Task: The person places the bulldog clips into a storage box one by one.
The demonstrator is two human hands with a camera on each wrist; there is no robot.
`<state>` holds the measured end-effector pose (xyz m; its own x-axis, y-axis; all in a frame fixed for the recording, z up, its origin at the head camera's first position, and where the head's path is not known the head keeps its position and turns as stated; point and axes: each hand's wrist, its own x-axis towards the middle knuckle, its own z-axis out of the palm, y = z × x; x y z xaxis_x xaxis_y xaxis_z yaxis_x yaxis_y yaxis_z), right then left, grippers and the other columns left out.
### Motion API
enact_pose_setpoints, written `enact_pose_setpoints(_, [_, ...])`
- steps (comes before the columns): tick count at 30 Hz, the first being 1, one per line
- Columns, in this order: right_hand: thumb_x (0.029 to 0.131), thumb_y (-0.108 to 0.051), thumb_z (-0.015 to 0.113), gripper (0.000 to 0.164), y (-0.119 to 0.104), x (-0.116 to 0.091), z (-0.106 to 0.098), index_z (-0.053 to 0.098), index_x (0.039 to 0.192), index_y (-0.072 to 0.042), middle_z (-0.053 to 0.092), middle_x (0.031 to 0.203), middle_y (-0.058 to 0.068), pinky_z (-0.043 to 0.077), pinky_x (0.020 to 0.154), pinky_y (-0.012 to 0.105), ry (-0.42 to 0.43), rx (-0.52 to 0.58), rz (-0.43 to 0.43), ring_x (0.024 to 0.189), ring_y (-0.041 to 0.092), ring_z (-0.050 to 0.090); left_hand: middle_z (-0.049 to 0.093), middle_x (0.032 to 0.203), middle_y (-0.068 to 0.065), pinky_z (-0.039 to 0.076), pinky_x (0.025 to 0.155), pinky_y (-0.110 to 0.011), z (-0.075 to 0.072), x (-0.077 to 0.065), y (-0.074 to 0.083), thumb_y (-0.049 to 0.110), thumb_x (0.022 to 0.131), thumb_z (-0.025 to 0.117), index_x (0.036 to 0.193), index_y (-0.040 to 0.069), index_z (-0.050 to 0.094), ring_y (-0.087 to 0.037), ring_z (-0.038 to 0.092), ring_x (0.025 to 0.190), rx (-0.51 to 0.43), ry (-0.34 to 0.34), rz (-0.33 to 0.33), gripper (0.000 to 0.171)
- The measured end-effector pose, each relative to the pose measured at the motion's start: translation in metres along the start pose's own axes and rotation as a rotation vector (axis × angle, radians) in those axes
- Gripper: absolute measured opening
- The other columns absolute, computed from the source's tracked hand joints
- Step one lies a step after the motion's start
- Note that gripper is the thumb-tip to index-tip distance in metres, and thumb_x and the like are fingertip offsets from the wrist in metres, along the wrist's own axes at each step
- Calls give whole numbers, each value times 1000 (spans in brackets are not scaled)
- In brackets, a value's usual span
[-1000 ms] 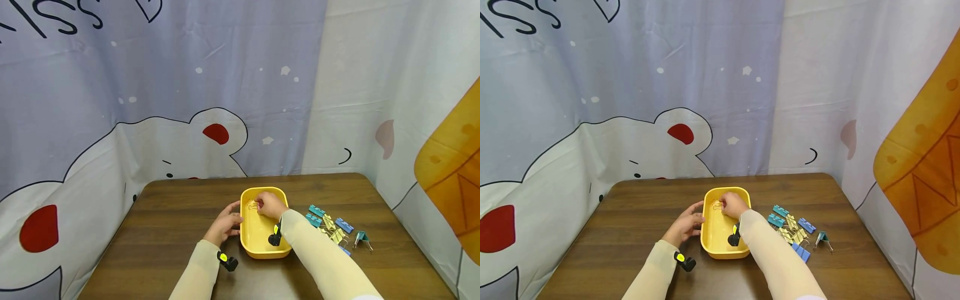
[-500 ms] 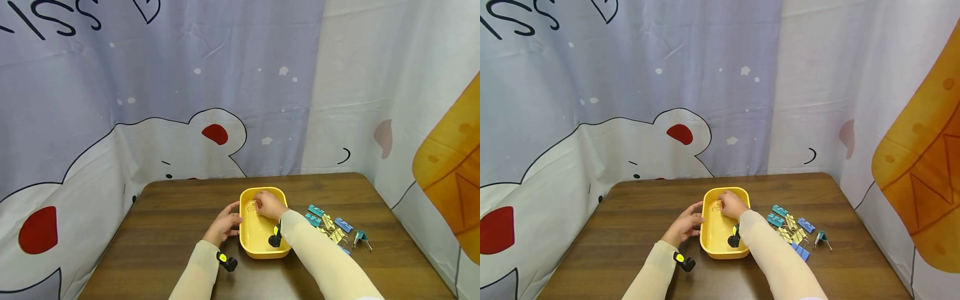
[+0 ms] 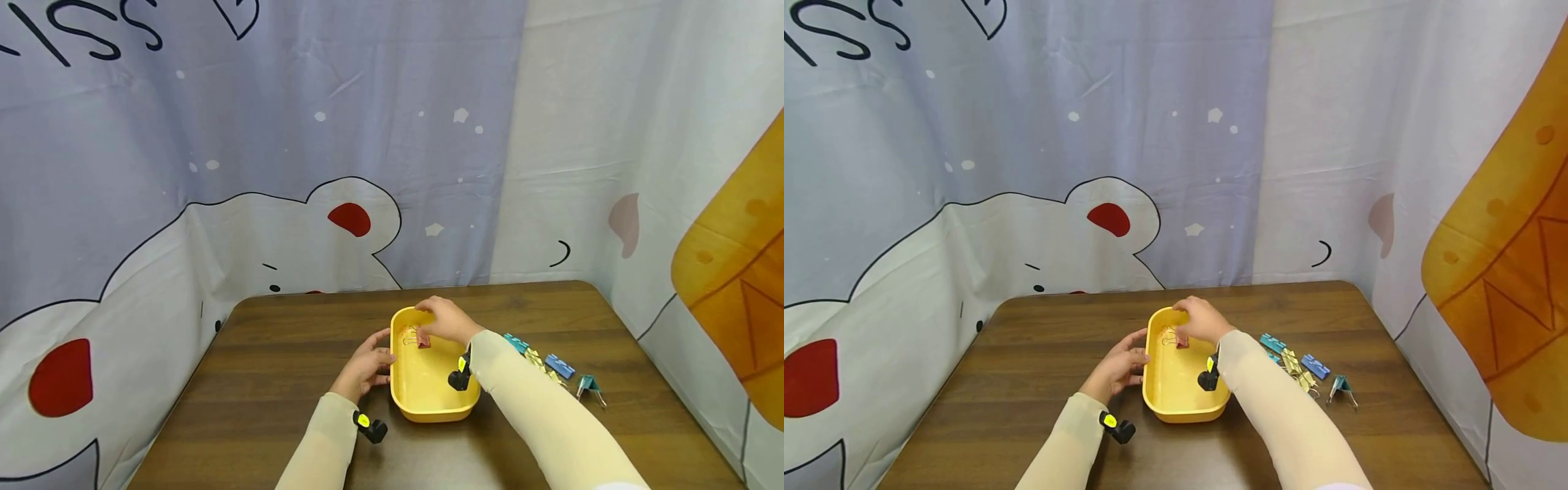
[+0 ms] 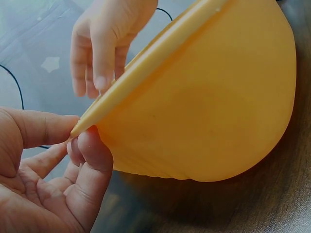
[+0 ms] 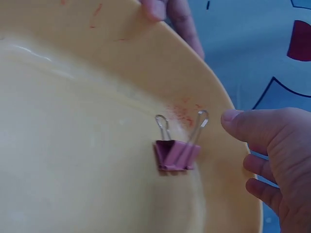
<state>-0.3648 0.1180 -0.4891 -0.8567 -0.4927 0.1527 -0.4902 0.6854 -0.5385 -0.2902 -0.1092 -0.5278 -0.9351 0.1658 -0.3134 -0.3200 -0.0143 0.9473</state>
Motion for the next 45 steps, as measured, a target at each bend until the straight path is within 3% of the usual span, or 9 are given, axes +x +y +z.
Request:
enact_pose_setpoints(11, [93,-10,79,49,19,-17,-43,64,138,5,66,136,21,48,111,53,68,37,-34,129,40,61,62,116,-20,62,59,-30,1,2,-2,-5,99,61,162,13,40,-22,65,80,-18,16,21,70])
enact_pose_setpoints(18, [95,-12,78,53,31,-40,-74,61,142,4,63,140,21,46,113,56,72,54,17,132,42,58,61,120,-22,61,57,-28,2,1,-3,-5,99,60,162,14,40,-21,65,79,-21,20,17,68])
enact_pose_setpoints(22, [94,-11,78,53,43,-53,-90,60,141,7,64,140,24,45,113,58,88,49,-1,131,44,58,61,120,-23,60,56,-28,1,1,-4,-5,99,60,162,14,40,-21,64,78,-25,27,13,69])
enact_pose_setpoints(27, [94,-10,78,53,61,-73,-110,59,141,8,64,136,30,47,108,63,125,42,-5,128,51,58,61,119,-22,60,57,-28,1,4,-5,-5,99,60,162,14,40,-21,64,79,-22,23,11,69])
enact_pose_setpoints(34, [97,-13,77,60,85,-108,-134,52,148,6,59,139,33,51,103,63,134,77,81,129,51,56,61,123,-23,62,59,-30,1,2,-3,-4,99,60,162,14,40,-23,66,82,-14,15,11,69])
enact_pose_setpoints(45, [99,-16,76,65,117,-164,-149,46,151,8,58,138,35,49,104,64,152,90,129,128,53,56,60,125,-23,59,56,-28,0,4,-4,-3,99,62,162,15,40,-21,63,79,-17,15,6,70])
